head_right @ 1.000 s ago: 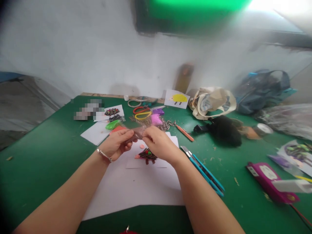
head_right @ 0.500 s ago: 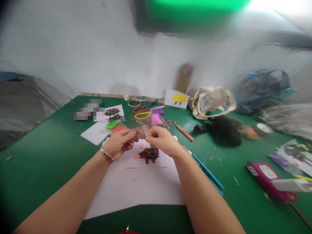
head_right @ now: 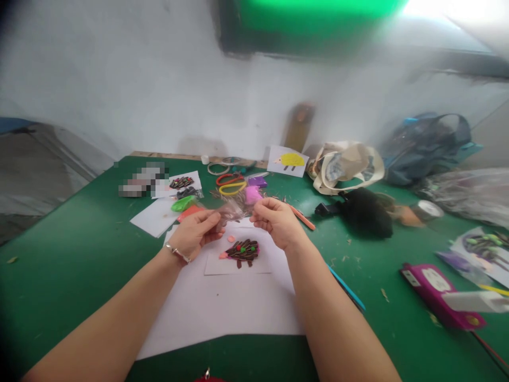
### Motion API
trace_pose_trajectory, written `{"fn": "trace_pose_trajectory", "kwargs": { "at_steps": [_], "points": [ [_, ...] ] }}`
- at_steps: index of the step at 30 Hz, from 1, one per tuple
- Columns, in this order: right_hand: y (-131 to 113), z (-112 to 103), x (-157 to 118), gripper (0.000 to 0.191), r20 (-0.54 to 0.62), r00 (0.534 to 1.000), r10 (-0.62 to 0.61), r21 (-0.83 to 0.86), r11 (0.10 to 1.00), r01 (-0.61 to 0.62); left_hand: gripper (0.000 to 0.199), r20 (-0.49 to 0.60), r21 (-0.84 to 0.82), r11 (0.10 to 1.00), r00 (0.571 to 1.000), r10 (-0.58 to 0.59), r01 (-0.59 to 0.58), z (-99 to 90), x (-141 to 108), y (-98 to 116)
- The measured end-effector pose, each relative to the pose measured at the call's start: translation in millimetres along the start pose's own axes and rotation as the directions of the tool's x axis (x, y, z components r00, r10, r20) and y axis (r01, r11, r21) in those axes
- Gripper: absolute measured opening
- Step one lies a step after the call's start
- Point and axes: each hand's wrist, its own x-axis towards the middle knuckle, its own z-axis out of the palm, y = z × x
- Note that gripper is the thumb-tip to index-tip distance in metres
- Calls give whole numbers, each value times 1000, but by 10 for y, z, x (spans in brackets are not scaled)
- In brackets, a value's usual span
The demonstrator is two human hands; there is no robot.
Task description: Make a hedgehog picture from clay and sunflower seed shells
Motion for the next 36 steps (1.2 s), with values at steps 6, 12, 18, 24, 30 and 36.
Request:
{"fn": "trace_pose_trajectory", "kwargs": {
  "at_steps": [6,12,18,24,30,36],
  "points": [
    [-1,6,-1,33,-12,1000,3,27,1000,-3,34,-7,4,1000,1000,17,-17,-14,10,0],
    [-8,50,-11,30,-14,999,40,-9,999,-40,30,53,-47,999,999,4,-1,-28,6,8],
    [16,86,-9,32,13,998,55,2,998,-55,27,94,-80,997,996,-4,11,-13,-17,24],
    [40,116,-16,25,48,999,4,-65,998,-1,25,111,-93,995,994,-8,18,15,-41,42],
    [50,98,-3,21,22,998,-64,-156,985,67,28,87,-82,997,996,-10,17,-4,-22,28],
    [67,30,47,26,-113,982,-152,-105,985,140,35,-30,-27,1000,1000,3,-4,-21,35,-23]
  ]
}}
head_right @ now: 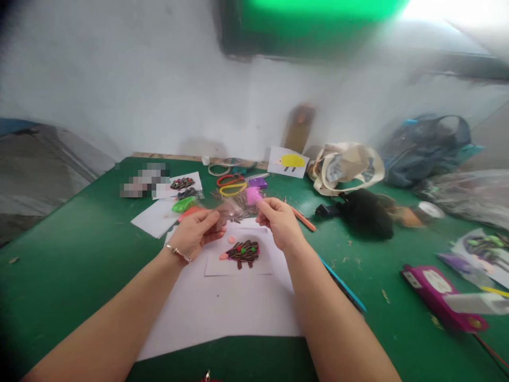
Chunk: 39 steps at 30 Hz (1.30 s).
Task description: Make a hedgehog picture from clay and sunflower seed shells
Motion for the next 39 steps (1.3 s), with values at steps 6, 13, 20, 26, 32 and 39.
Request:
{"fn": "trace_pose_trajectory", "kwargs": {
  "at_steps": [6,13,20,26,32,39],
  "points": [
    [0,5,8,30,-33,998,-46,-36,998,45,40,-39,87,996,999,19,-15,9,33,-60],
    [-14,24,-27,19,5,1000,-15,-76,997,16,44,-101,223,975,994,38,-15,5,71,-75],
    [-59,52,-54,19,37,999,20,-48,999,-18,44,-126,727,666,921,370,-168,-64,-29,81],
    [-132,124,-100,21,27,1000,-5,-104,995,8,34,-48,657,700,911,409,-279,-10,-108,141],
    [-341,178,-223,20,24,996,-88,-261,961,91,33,-35,544,796,940,339,-267,38,-115,112],
    [-175,90,-417,25,-39,985,-168,-378,915,141,30,-18,520,803,936,351,-291,61,-161,107]
  ]
}}
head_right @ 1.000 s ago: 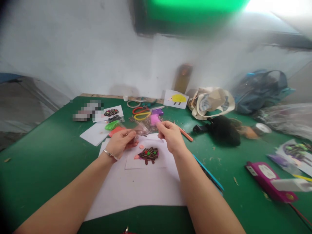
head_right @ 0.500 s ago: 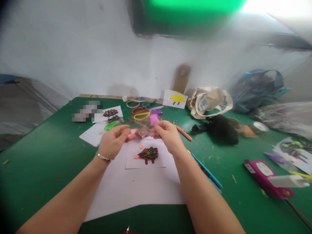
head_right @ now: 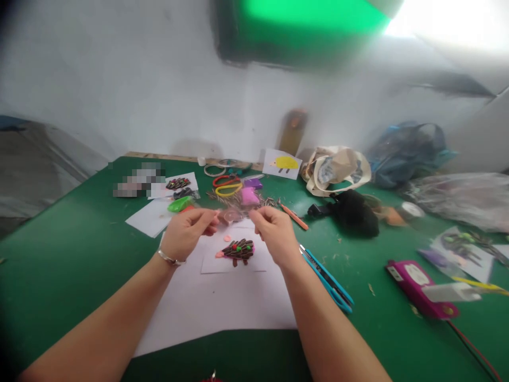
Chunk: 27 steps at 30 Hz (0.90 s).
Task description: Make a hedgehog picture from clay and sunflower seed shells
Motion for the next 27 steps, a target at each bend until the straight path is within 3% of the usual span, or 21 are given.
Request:
{"fn": "trace_pose_trajectory", "kwargs": {
  "at_steps": [5,12,14,16,19,21,24,27],
  "points": [
    [178,133,-66,11,194,976,98,45,993,-109,32,86,-26,1000,996,-2,4,72,-22,7],
    [191,171,-82,12,227,959,171,110,974,-199,30,155,-38,997,986,-67,74,142,-59,21],
    [170,192,-119,10,220,968,121,39,990,-132,31,206,-86,990,974,-90,109,161,-85,24],
    [138,218,-163,10,201,979,-30,-79,996,47,33,261,-155,977,960,-104,148,179,-113,29],
    [94,255,-217,14,177,944,-279,-222,923,315,39,345,-285,927,928,-140,246,197,-145,39],
    [76,273,-236,15,146,932,-332,-240,902,359,40,405,-343,878,896,-182,333,203,-157,43],
    [70,291,-240,11,85,952,-294,-202,931,306,43,457,-371,828,859,-231,420,204,-157,36],
    [78,284,-223,7,113,990,-87,-14,996,89,42,452,-385,802,851,-267,456,193,-143,29]
  ]
}}
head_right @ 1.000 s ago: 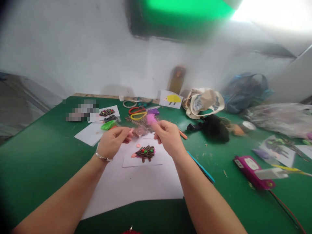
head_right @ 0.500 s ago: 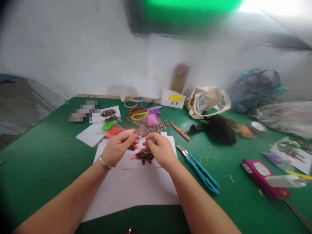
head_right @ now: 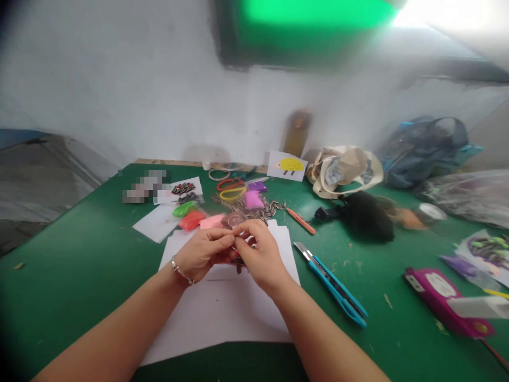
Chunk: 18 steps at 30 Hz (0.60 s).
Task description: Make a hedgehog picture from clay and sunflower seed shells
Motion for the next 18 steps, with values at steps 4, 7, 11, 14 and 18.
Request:
{"fn": "trace_pose_trajectory", "kwargs": {
  "at_steps": [4,7,11,14,18],
  "points": [
    [-3,-87,26,29,274,944,185,300,916,-267,33,42,-6,999,999,-34,34,-22,-15,35],
    [-44,-181,38,32,449,883,136,342,887,-311,27,153,48,998,987,-44,37,-26,-44,66],
    [-95,-259,42,34,543,835,85,294,913,-284,25,217,99,995,976,-11,-10,-19,-64,82],
    [-85,-268,41,40,524,849,70,290,922,-256,27,147,72,997,989,-11,1,-15,-53,81],
    [-49,-241,38,34,396,915,84,262,944,-200,28,35,16,1000,999,-27,26,-22,-28,76]
  ]
}}
